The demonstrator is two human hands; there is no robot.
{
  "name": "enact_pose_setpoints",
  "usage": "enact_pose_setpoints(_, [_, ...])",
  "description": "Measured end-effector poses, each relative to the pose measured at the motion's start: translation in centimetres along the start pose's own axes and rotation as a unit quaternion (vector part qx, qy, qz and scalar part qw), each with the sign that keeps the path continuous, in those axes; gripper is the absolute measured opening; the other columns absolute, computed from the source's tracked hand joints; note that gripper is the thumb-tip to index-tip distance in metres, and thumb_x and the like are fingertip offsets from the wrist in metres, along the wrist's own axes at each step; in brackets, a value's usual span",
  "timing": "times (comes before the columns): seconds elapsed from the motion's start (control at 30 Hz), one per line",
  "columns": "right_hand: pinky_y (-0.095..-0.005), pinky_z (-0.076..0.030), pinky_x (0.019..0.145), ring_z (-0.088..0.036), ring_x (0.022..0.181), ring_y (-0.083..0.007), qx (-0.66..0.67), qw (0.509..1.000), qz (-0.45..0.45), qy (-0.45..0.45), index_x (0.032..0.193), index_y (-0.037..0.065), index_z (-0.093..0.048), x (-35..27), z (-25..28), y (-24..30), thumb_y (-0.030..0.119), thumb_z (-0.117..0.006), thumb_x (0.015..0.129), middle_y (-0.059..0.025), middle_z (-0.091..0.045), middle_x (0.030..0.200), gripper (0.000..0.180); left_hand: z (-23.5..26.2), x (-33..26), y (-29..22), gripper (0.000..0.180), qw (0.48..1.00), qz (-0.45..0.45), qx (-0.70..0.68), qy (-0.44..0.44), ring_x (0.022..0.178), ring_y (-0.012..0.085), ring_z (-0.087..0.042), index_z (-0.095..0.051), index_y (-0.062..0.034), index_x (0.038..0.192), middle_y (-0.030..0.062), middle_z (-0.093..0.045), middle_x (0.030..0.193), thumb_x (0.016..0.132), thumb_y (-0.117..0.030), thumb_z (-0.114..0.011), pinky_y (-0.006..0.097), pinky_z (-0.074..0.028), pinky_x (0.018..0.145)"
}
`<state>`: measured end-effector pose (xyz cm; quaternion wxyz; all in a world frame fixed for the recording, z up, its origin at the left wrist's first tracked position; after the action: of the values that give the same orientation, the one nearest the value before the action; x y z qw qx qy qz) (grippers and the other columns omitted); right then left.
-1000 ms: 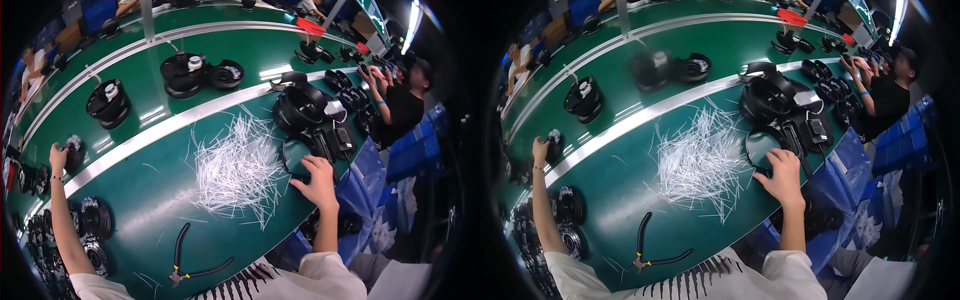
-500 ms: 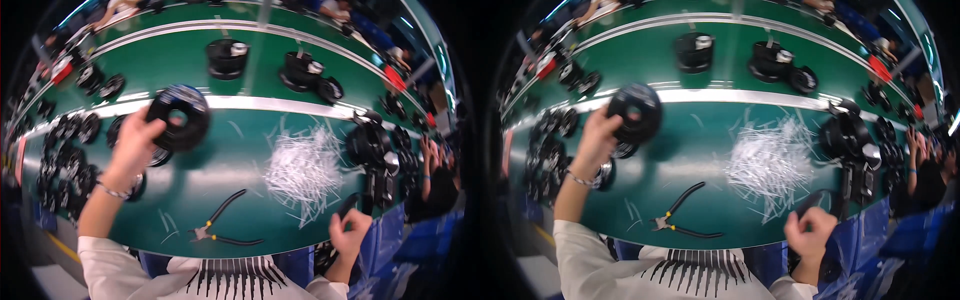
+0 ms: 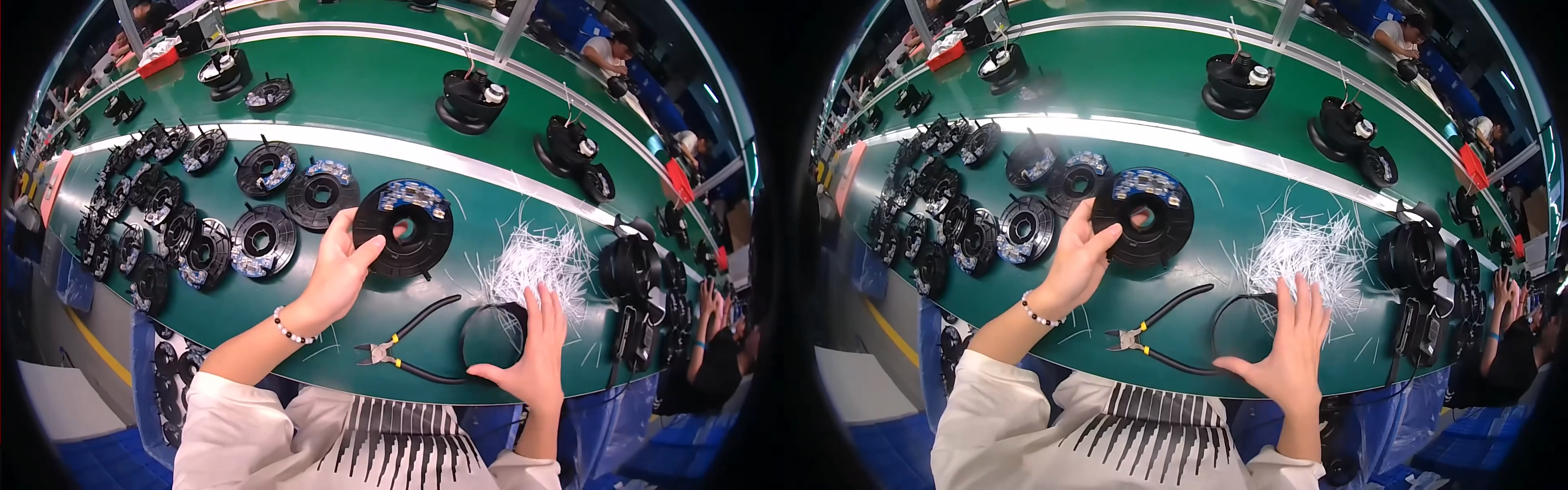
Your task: Assembling electronic components and trimming wires on a factory production line.
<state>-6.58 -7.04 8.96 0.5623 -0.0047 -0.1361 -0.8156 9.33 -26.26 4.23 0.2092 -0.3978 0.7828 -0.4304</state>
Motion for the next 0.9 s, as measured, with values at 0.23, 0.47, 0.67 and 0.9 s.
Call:
enact_pose_setpoints(0.23, [-0.0528,-0.020,0.097,-0.028,0.120,-0.0406,0.054,0.992,-0.001,0.115,0.130,-0.003,-0.021,-0.8,-1.3,-0.3,0.040,-0.082,0.042,-0.0243,-0.028,0.131,0.115,0.8,0.7,0.3,0.020,0.995,0.061,-0.062,-0.039,0.086,0.0141,-0.059,-0.046,0.0006,0.102,0.0103,-0.060,0.092,0.083,-0.002,-0.047,0.027,-0.050,0.073])
enact_pose_setpoints(0.47, [-0.0437,-0.024,0.097,-0.034,0.113,-0.0373,0.092,0.991,0.071,0.062,0.130,-0.006,-0.021,1.2,-0.7,0.2,0.028,-0.079,0.044,-0.0235,-0.035,0.122,0.109,1.3,0.4,0.9,0.021,0.978,0.132,-0.132,-0.087,0.087,0.0120,-0.057,-0.050,-0.0052,0.103,0.0045,-0.058,0.096,0.084,-0.014,-0.047,0.027,-0.047,0.076])
enact_pose_setpoints(0.67, [-0.0390,-0.030,0.096,-0.037,0.114,-0.0327,0.338,0.936,0.099,-0.019,0.130,-0.006,-0.021,7.5,-1.2,4.9,0.034,-0.081,0.049,-0.0213,-0.036,0.122,0.108,0.4,-0.3,2.2,0.031,0.984,0.145,-0.093,-0.035,0.099,0.0175,-0.054,-0.051,-0.0052,0.110,0.0080,-0.057,0.107,0.088,-0.026,-0.041,0.032,-0.043,0.087])
enact_pose_setpoints(0.9, [-0.0388,-0.031,0.096,-0.036,0.115,-0.0321,0.298,0.940,0.166,-0.029,0.131,-0.005,-0.017,8.8,-3.4,8.7,0.034,-0.081,0.048,-0.0213,-0.035,0.122,0.112,-0.4,-0.8,1.3,0.059,0.951,0.217,-0.219,0.033,0.104,0.0223,-0.052,-0.045,-0.0041,0.120,0.0123,-0.052,0.115,0.086,-0.049,-0.029,0.036,-0.041,0.091])
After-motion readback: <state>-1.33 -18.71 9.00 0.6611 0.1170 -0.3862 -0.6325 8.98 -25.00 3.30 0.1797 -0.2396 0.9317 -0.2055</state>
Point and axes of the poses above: each hand's wrist, its own x-axis towards the middle knuckle, its own z-axis out of the back of the hand, y = z × x, the point moved 4 cm from there along x, towards the middle knuckle
